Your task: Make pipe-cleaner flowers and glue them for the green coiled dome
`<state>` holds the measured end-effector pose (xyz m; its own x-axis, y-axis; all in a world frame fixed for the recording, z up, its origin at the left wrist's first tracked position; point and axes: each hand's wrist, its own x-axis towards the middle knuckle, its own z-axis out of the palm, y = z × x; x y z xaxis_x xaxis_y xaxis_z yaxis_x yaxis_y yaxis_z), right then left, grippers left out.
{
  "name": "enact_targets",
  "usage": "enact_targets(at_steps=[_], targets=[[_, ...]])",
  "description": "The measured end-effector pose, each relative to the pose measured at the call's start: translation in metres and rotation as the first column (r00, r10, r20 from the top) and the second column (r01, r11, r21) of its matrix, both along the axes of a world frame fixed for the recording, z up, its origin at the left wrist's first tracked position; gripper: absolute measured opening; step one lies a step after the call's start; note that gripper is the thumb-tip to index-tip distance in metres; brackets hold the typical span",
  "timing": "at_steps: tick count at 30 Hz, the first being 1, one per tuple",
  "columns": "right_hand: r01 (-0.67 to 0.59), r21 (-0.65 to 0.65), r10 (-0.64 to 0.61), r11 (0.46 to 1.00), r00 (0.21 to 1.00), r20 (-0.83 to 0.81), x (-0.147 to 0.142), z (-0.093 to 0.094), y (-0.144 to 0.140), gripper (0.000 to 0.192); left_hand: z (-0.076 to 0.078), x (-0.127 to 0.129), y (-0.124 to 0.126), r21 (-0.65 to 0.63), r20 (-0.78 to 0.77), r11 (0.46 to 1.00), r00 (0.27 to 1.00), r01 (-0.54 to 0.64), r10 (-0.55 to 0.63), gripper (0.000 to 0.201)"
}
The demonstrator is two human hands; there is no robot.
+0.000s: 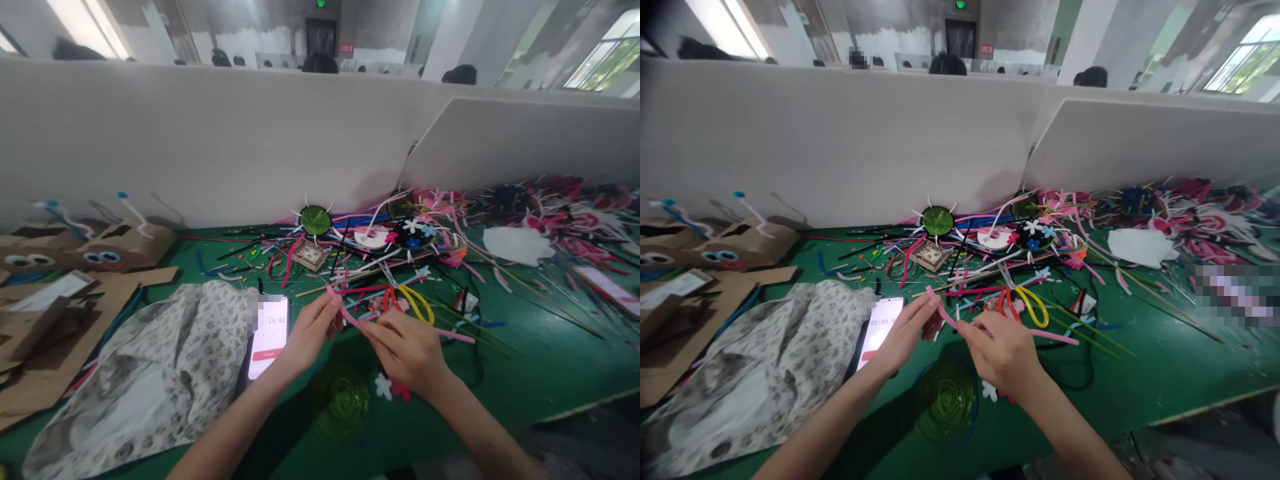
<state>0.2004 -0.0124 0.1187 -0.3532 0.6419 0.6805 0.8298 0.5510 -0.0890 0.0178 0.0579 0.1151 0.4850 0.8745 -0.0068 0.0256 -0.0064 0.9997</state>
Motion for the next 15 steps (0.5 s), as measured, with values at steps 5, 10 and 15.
enact_targets(at_steps=[5,10,15], targets=[[-0.047,-0.152,0.051,0.987,0.998,0.023,0.003,0.015,0.005,0.013,-0.002,-0.016,0.011,0.073,-0.188,0.966,0.955,0.246,-0.229,0.040],[-0.128,-0.339,0.177,0.932,0.977,0.120,-0.001,0.047,0.034,0.026,0.010,-0.025,0.019,0.123,-0.222,0.960,0.950,0.251,-0.219,0.041],[-0.119,-0.375,0.173,0.919,0.978,0.113,-0.010,0.044,0.045,0.029,0.009,-0.029,0.022,0.047,-0.157,0.995,0.984,0.092,-0.084,0.041]])
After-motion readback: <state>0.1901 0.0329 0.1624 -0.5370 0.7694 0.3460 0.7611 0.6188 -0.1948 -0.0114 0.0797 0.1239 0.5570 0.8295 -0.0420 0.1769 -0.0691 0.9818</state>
